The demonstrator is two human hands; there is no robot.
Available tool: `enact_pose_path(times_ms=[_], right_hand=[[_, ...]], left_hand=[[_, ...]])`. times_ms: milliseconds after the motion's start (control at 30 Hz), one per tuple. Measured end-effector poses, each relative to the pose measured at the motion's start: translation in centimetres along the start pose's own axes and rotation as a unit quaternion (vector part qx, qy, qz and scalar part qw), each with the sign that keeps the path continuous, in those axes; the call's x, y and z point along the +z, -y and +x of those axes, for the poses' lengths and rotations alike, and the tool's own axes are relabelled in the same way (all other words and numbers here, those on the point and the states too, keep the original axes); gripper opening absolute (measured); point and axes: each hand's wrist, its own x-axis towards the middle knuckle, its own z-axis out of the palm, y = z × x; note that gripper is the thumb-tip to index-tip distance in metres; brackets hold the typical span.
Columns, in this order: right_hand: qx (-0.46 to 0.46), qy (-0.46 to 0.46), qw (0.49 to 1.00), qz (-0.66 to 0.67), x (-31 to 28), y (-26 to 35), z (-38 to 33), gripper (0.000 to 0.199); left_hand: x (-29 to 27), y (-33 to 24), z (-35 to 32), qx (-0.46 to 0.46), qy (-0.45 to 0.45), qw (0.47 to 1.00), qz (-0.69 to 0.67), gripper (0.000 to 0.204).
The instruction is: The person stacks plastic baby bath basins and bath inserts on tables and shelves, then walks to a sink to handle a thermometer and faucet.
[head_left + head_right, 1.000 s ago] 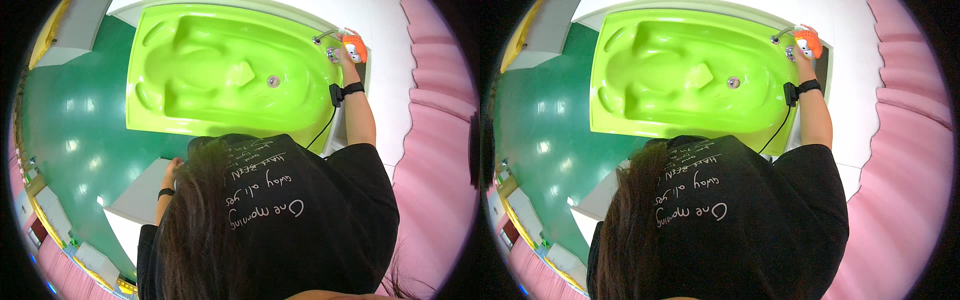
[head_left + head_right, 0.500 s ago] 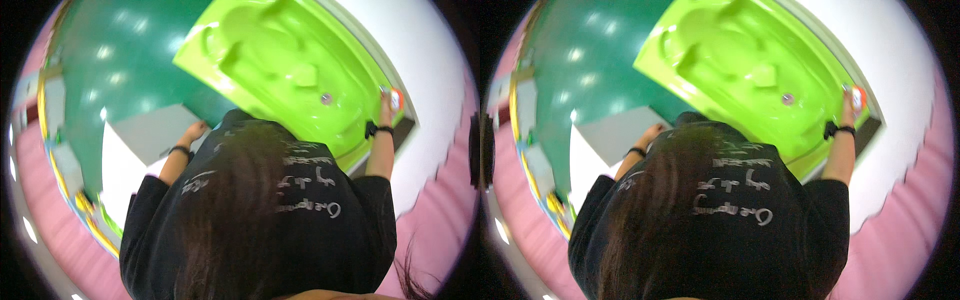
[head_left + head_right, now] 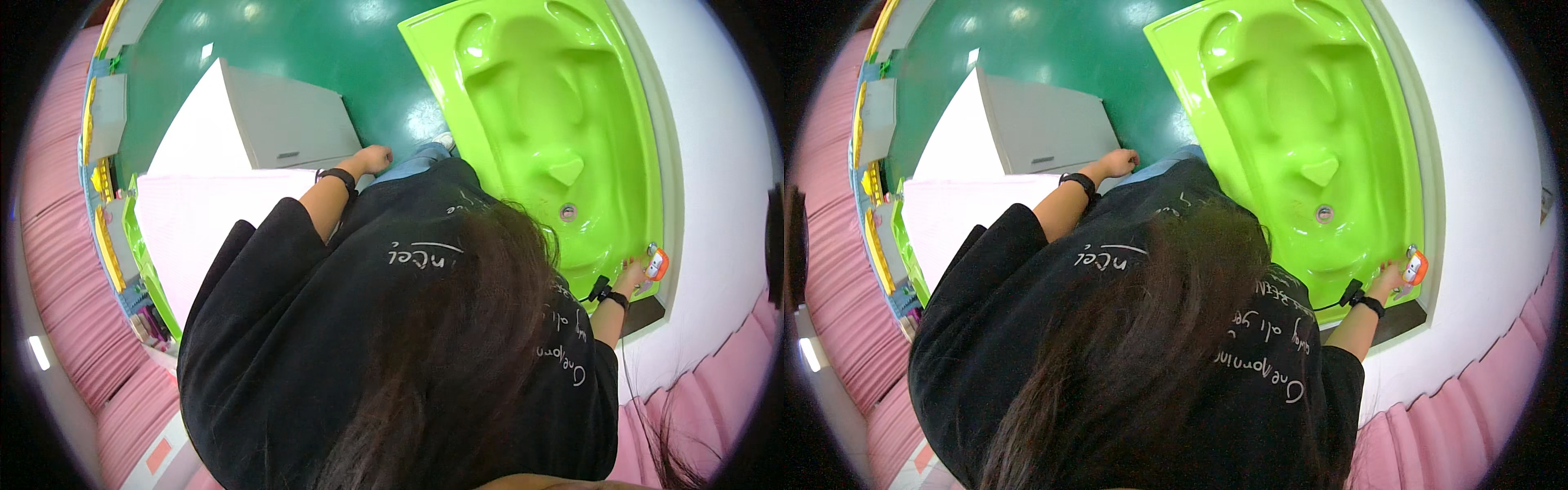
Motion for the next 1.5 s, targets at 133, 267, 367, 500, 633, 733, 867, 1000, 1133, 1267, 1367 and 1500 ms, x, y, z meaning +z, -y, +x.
enact_pose_path(times_ms=[133,267,367,500,633,733,867,1000,1133,1267,1367,1500], right_hand=[[0.099,-0.018,0.995,0.018,2.7,0.4,-7.2,0.05],[0.102,0.042,0.994,0.028,4.0,1.0,-12.2,0.043],[0.091,0.119,0.989,0.018,5.5,2.7,-15.3,0.035],[0.064,0.171,0.983,-0.009,9.5,6.4,-18.7,0.024],[0.047,0.21,0.976,-0.019,14.3,10.6,-21.5,0.024],[0.017,0.227,0.974,-0.016,18.2,13.8,-24.2,0.022],[0.033,0.23,0.973,-0.012,24.1,17.9,-26.6,0.021],[0.018,0.263,0.964,-0.018,30.6,21.7,-28.6,0.022],[-0.017,0.327,0.944,-0.033,36.2,25.2,-29.8,0.021],[-0.049,0.378,0.922,-0.067,41.5,27.1,-30.5,0.02],[-0.081,0.431,0.895,-0.085,47.5,29.0,-31.7,0.019],[-0.109,0.491,0.858,-0.107,54.4,31.2,-34.4,0.018]], left_hand=[[1.1,2.7,-1.4,-0.027,0.015,0.999,-0.014,0.026],[-1.6,1.6,-0.6,-0.014,0.095,0.994,0.054,0.028],[-4.2,1.1,0.4,0.008,0.041,0.997,0.063,0.03],[-8.2,3.1,3.8,0.096,0.0,0.995,0.036,0.029],[-11.9,6.7,7.3,0.121,-0.047,0.991,0.01,0.029],[-14.2,10.6,9.3,0.101,0.004,0.995,0.016,0.031],[-18.6,15.1,11.5,0.103,-0.003,0.995,-0.005,0.029],[-22.3,18.7,12.3,0.038,-0.061,0.997,-0.041,0.028],[-24.3,21.2,11.5,0.027,-0.068,0.995,-0.07,0.026],[-26.5,23.8,10.5,-0.003,-0.096,0.985,-0.141,0.026],[-28.3,25.7,9.6,0.005,-0.17,0.964,-0.205,0.026],[-31.6,26.4,7.5,0.013,-0.225,0.921,-0.317,0.024]])
